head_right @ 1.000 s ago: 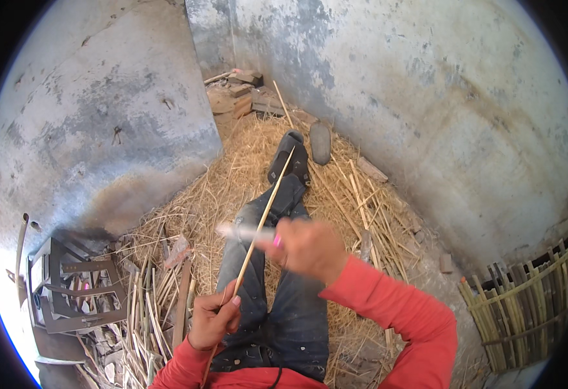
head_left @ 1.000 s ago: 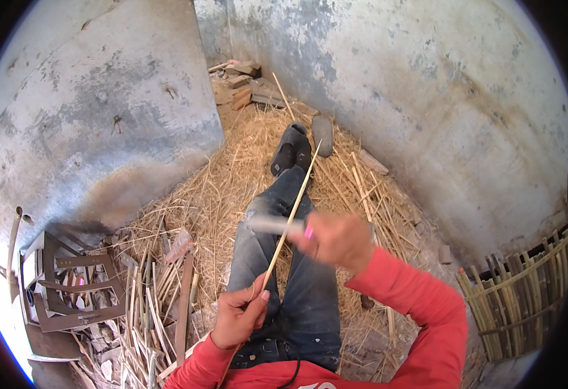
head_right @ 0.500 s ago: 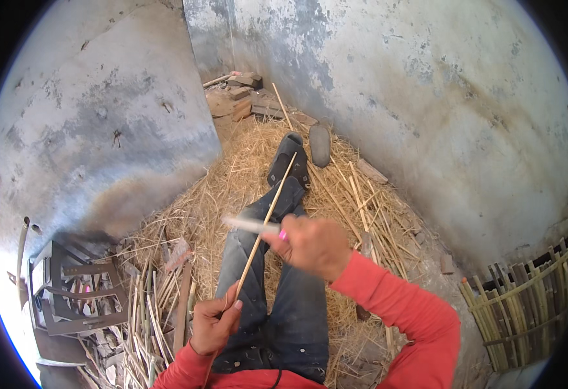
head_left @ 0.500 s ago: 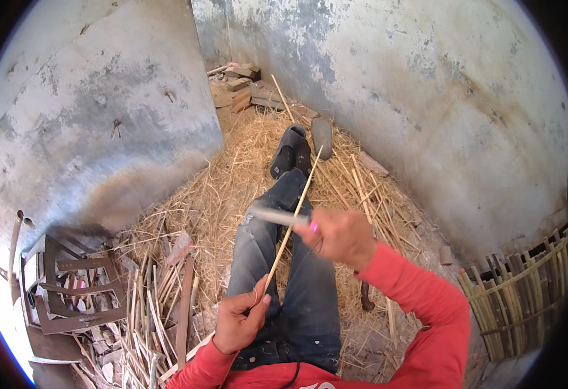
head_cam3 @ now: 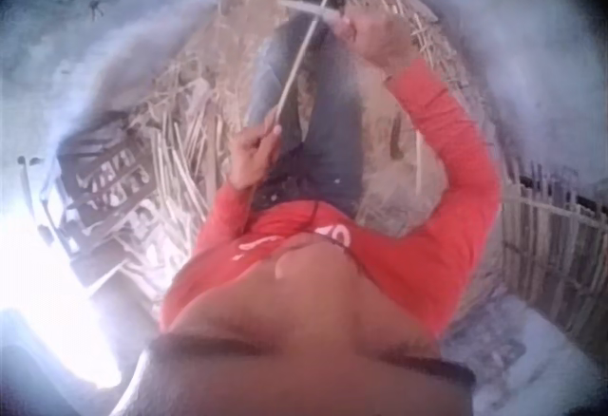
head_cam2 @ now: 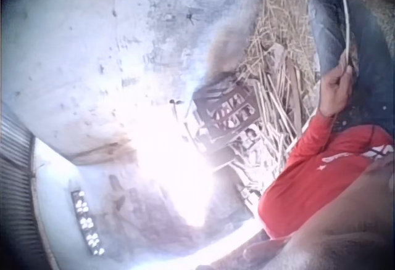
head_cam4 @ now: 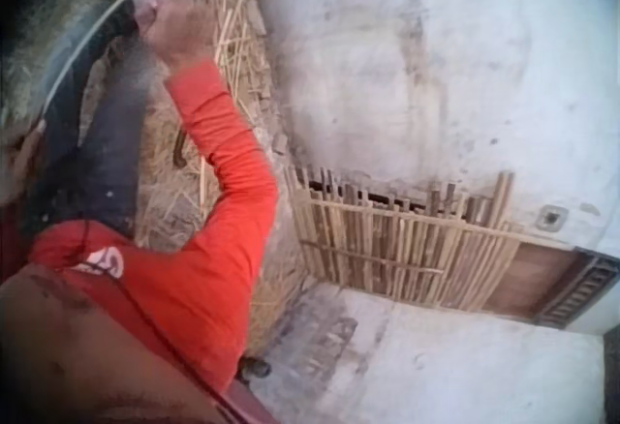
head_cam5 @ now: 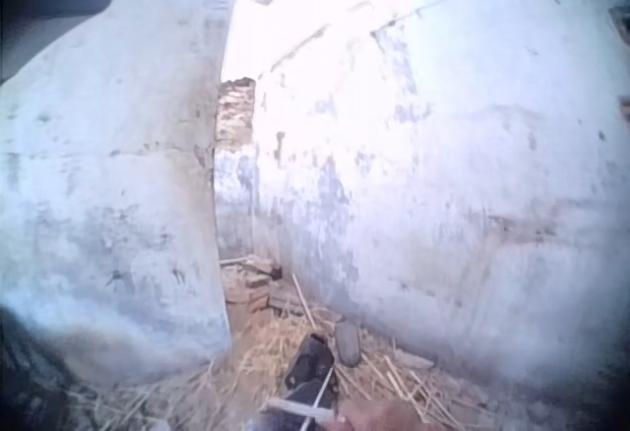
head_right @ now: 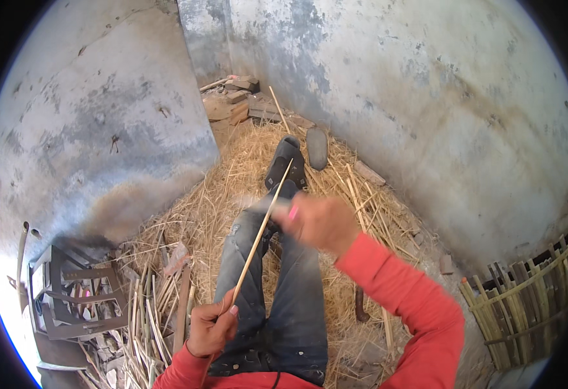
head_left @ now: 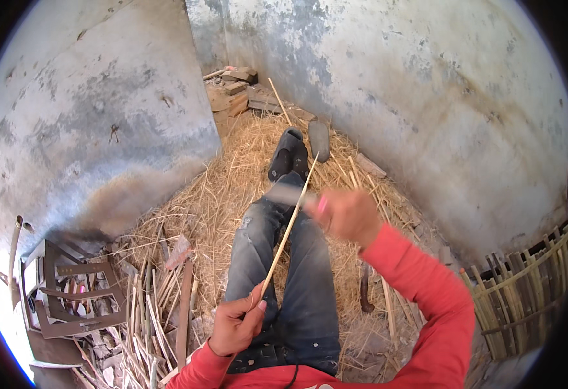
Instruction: The person strips thin layers from bamboo sticks using a small knife.
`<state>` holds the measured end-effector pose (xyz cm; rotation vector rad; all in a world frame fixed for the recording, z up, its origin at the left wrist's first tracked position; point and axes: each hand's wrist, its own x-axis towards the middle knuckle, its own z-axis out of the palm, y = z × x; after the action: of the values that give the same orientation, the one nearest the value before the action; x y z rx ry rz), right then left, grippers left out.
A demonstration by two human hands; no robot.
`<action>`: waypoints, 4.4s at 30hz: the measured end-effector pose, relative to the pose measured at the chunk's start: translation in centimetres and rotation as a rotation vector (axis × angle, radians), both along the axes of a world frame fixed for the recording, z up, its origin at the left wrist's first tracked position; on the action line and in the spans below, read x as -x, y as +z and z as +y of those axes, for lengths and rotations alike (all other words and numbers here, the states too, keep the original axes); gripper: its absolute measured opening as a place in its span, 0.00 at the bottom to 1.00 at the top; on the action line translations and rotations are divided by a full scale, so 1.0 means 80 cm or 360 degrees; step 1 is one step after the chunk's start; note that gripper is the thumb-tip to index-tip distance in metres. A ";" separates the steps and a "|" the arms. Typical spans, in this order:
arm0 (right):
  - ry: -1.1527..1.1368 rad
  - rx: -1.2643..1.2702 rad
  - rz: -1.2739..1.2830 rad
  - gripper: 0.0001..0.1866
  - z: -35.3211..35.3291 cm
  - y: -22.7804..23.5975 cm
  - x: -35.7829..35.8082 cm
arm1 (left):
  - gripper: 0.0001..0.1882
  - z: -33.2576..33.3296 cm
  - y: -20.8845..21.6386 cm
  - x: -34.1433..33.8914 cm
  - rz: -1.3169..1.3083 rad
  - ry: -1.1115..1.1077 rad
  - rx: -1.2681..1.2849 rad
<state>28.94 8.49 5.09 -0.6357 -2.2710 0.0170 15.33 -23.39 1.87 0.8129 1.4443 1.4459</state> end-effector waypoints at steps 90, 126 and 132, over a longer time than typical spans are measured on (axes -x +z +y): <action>0.0071 0.0199 -0.0128 0.25 -0.024 0.017 0.024 | 0.13 0.016 -0.003 0.014 0.0643 0.0238 -0.0129; 0.0053 0.0126 -0.0087 0.28 -0.018 0.039 0.038 | 0.16 0.005 0.020 0.021 -0.0187 0.0055 0.0004; 0.0160 0.0100 -0.0222 0.30 -0.053 0.035 0.044 | 0.16 0.001 0.020 0.022 -0.0119 0.0075 0.0049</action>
<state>25.41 4.29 7.87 -0.5703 -2.4438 0.0962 13.55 -23.28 3.44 0.7029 1.4344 1.4709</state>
